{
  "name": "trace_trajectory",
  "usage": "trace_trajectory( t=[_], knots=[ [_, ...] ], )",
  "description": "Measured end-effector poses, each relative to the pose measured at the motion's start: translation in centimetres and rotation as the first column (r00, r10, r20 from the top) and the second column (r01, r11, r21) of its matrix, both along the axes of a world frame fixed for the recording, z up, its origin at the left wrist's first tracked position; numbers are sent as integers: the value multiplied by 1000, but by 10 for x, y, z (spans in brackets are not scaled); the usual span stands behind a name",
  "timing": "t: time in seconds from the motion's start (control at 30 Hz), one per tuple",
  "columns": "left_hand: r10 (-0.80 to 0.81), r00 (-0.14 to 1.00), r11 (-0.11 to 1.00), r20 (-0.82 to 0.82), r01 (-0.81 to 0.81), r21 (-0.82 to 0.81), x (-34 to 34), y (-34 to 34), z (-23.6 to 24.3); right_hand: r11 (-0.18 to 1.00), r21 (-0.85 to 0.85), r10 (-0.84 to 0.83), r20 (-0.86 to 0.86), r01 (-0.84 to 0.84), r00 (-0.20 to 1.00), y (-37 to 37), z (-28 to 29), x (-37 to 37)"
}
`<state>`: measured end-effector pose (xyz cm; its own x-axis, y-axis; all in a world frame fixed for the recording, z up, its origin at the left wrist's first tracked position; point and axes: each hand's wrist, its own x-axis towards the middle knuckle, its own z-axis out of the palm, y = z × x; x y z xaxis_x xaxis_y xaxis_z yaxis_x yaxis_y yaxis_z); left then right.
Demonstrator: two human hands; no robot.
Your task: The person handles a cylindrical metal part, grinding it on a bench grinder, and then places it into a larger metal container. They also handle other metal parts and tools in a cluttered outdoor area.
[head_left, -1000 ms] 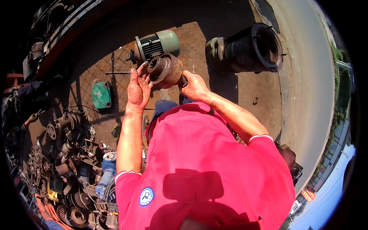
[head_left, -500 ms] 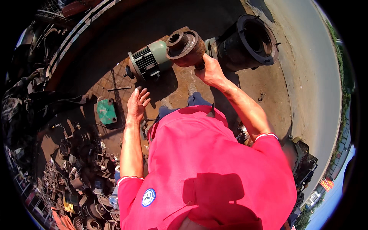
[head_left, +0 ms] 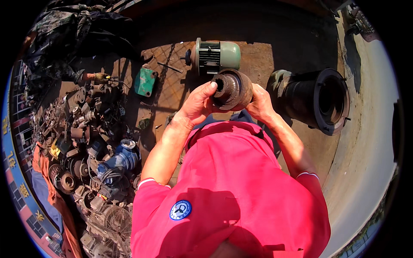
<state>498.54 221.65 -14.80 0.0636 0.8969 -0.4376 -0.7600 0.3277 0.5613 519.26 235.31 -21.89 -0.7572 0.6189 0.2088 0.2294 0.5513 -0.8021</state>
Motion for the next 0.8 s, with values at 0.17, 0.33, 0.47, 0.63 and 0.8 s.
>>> trace_trajectory(
  t=[0.17,0.33,0.47,0.63,0.8],
  knots=[
    [193,980,981,56,-191,-38,14,-16,-15,980,53,183,126,-190,975,17,-1,-9],
    [298,944,954,138,-288,-87,10,-24,-44,962,150,202,172,-229,964,19,-2,-22],
    [263,928,964,262,-265,-29,-4,-27,-77,947,257,125,265,-195,956,13,11,-22],
    [121,967,991,223,-128,21,-21,-20,-92,946,321,-73,374,-55,925,-5,27,-8],
    [41,948,998,316,-56,38,-35,-8,-99,876,-182,-393,265,446,881,-60,55,0]
  ],
)
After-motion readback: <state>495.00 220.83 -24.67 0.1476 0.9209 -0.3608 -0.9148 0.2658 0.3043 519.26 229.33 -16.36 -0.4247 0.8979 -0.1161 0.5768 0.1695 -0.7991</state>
